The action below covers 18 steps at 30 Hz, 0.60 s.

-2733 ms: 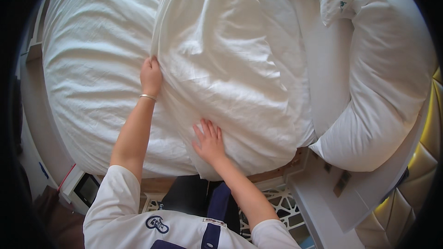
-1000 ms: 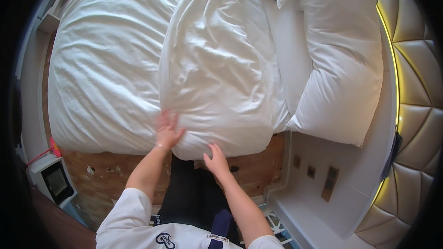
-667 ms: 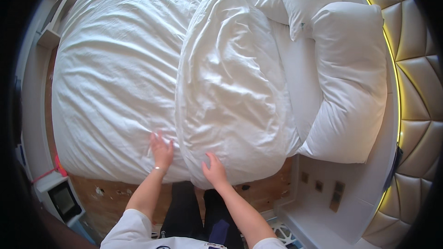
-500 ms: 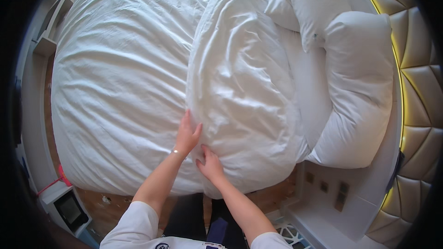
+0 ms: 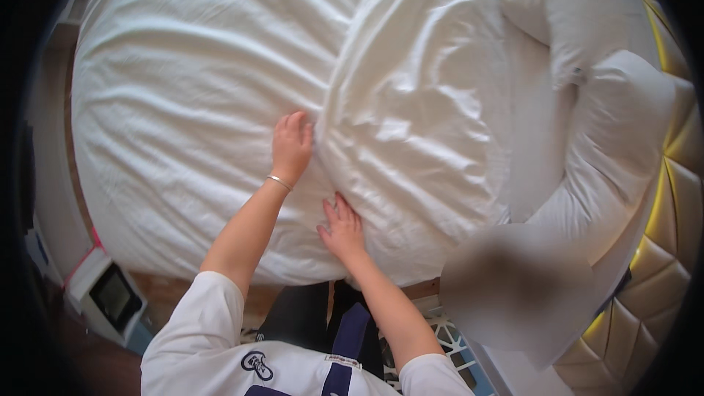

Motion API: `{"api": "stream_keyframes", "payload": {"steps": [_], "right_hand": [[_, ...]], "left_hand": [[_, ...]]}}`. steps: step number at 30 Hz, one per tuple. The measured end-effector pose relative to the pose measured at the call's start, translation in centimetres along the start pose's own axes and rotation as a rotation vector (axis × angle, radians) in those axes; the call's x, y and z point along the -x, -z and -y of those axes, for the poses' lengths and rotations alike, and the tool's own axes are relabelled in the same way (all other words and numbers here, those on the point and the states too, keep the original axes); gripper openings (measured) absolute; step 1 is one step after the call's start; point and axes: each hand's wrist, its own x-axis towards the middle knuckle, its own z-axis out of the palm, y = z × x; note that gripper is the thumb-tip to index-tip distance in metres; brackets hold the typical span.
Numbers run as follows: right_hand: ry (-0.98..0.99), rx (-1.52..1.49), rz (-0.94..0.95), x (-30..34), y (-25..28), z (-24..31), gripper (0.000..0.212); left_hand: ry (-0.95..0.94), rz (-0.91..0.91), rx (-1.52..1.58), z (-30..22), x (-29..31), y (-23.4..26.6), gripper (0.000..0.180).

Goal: The person spreads and smooths a white fitted sheet over a mattress, tucking the edges around the corners. Then the person wipes the padded headboard with a dark cloth.

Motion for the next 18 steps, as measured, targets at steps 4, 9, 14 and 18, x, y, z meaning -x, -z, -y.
{"api": "stream_keyframes", "payload": {"steps": [4, 9, 14, 18], "right_hand": [[0.012, 0.159, 0.114, 1.6, -3.5, 3.0, 0.076], [0.282, 0.223, 0.396, 3.2, -3.6, 5.3, 0.070], [0.290, 0.188, 0.295, 5.3, -6.2, 5.9, 0.063], [0.250, 0.219, 0.223, 7.4, -8.7, 5.0, 0.060]], "left_hand": [[-0.150, 0.179, -0.434, 7.8, 9.5, 4.5, 0.056], [0.635, 0.045, -0.738, 14.8, 23.4, 13.7, 0.069], [0.993, -0.207, -0.412, 16.0, 24.8, 12.5, 0.074], [0.087, 0.308, -0.252, 8.3, 24.3, 10.6, 0.045]]}}
